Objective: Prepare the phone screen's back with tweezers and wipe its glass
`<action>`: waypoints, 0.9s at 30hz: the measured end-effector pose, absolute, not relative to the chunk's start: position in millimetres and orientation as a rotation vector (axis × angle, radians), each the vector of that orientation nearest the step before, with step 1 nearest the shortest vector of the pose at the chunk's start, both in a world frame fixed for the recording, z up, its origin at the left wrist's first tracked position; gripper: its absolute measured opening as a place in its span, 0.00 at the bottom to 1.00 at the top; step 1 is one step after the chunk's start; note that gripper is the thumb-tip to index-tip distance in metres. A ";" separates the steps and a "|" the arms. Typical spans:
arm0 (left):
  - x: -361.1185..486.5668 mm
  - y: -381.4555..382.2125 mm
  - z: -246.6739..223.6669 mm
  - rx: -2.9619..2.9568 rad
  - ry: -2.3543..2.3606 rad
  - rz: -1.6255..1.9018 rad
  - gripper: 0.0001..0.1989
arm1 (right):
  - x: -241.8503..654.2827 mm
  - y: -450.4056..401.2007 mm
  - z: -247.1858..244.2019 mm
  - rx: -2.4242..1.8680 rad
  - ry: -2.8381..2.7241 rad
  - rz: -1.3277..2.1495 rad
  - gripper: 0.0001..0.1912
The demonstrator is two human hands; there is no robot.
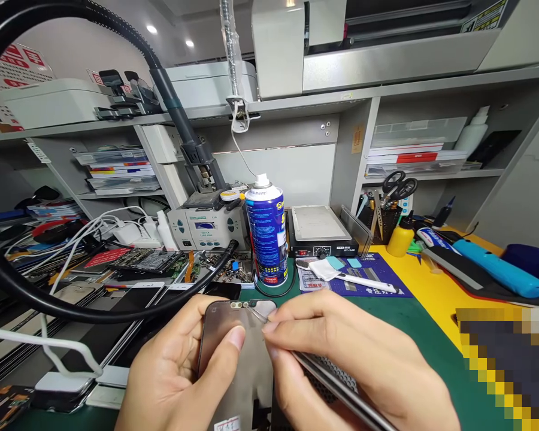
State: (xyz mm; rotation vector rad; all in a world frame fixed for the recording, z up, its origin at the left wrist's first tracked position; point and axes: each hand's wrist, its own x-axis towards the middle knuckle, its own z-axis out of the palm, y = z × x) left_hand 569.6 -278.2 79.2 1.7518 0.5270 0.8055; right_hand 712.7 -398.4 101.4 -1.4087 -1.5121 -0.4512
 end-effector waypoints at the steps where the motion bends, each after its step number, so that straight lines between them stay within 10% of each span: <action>1: 569.4 -278.5 79.7 1.755 0.525 0.813 0.09 | 713.0 -398.4 100.9 -1.411 -1.519 -0.452 0.09; 27: 569.3 -280.2 81.6 1.758 0.501 0.780 0.09 | 707.9 -393.9 103.5 -1.402 -1.515 -0.432 0.09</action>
